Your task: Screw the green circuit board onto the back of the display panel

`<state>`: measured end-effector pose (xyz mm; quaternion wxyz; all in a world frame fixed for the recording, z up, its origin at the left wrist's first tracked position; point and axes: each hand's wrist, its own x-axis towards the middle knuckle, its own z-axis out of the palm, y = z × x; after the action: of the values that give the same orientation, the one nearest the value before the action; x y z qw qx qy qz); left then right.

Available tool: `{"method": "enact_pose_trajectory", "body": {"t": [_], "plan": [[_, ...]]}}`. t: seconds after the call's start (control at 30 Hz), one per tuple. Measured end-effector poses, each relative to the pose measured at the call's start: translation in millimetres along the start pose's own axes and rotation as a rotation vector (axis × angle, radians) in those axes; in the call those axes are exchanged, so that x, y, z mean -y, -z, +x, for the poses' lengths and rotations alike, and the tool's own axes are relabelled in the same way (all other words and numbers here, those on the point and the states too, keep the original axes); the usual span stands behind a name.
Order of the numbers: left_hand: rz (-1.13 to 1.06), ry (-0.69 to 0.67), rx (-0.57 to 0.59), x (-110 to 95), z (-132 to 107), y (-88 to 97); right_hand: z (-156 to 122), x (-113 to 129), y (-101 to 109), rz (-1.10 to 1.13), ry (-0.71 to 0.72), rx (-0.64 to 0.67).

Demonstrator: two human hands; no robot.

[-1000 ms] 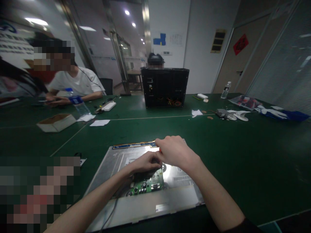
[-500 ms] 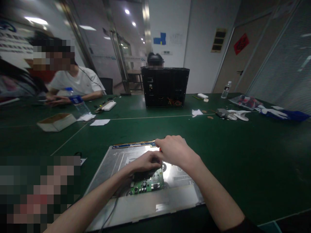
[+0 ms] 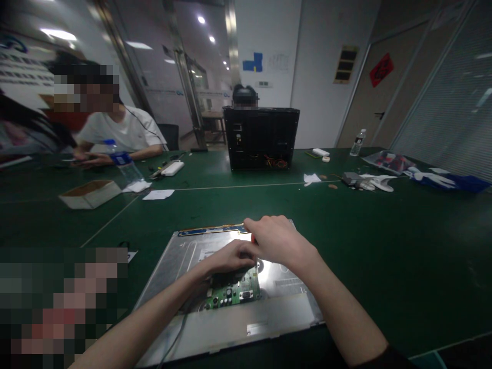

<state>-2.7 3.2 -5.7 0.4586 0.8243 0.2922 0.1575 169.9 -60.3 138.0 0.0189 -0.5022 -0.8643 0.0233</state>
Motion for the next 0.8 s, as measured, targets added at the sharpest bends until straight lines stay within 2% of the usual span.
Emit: {"method": "enact_pose_trajectory", "body": {"t": [0.17, 0.43, 0.8], "plan": [[0.005, -0.001, -0.003, -2.7, -0.7, 1.0, 1.8, -0.2, 0.0, -0.01, -0.021, 0.008], [0.005, -0.003, -0.017, -0.3, 0.3, -0.2, -2.4, 1.8, 1.5, 0.013, 0.048, 0.021], [0.032, -0.008, -0.018, -3.7, -2.0, 1.7, 2.1, -0.1, -0.6, -0.037, -0.025, 0.01]]}}
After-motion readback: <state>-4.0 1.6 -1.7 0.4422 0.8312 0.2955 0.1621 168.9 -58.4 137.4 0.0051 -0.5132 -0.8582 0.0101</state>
